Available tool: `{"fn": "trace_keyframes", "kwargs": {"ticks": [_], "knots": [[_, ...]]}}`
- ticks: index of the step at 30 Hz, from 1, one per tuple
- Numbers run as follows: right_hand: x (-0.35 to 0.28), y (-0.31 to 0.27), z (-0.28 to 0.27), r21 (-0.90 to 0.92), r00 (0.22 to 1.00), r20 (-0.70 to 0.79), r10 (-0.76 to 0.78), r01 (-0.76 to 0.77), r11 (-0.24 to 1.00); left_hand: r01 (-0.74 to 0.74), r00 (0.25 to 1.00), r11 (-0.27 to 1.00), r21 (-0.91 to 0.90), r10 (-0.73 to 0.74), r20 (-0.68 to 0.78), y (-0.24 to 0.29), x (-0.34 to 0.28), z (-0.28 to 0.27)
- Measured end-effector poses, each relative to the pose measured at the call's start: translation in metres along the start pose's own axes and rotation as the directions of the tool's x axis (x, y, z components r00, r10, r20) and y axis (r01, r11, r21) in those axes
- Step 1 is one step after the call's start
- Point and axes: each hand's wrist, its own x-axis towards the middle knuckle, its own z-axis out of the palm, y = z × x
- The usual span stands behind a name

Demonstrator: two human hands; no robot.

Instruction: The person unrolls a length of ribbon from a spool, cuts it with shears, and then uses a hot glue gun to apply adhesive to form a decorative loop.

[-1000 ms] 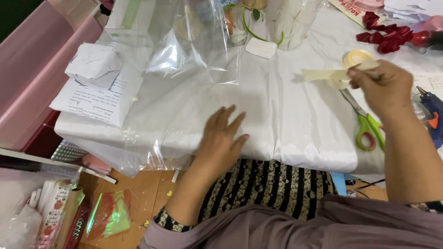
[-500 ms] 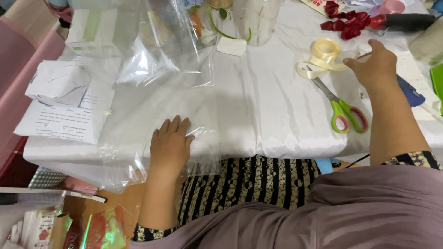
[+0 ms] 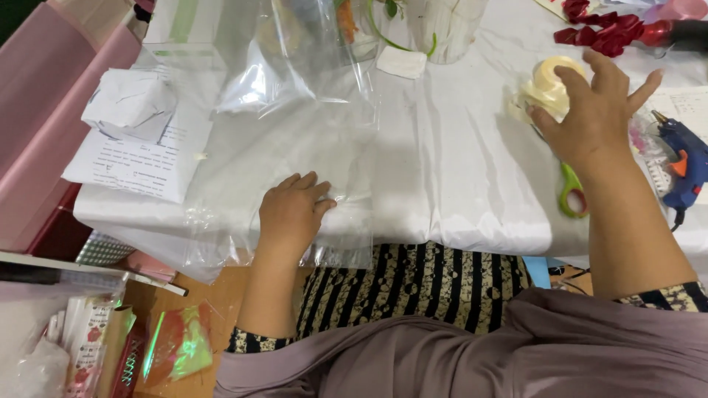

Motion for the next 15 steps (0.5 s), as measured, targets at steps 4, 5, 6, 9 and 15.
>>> {"fn": "trace_keyframes", "kwargs": {"ticks": [4, 5, 6, 9, 15], "knots": [[0.009, -0.074, -0.023, 0.140, 0.997, 0.080, -0.013, 0.002, 0.990, 0.011, 0.999, 1.000, -0.027, -0.013, -0.052, 0.001, 0.000, 0.002], [0.009, -0.093, -0.029, 0.216, 0.988, 0.157, 0.003, -0.037, 0.976, -0.045, 0.992, 0.999, -0.023, 0.042, -0.122, 0.004, -0.001, 0.000], [0.009, -0.113, -0.035, 0.287, 0.972, 0.234, 0.012, -0.081, 0.954, -0.101, 0.977, 0.995, -0.015, 0.096, -0.192, 0.008, -0.002, -0.001], [-0.014, -0.162, -0.040, 0.611, 0.971, 0.237, 0.015, -0.161, 0.775, -0.059, 0.992, 0.995, -0.076, 0.050, -0.119, 0.052, -0.018, -0.030], [-0.056, -0.178, -0.027, 0.751, 0.839, 0.536, 0.092, -0.524, 0.402, -0.342, 0.832, 0.939, 0.043, 0.324, -0.450, 0.106, -0.027, 0.017]]}}
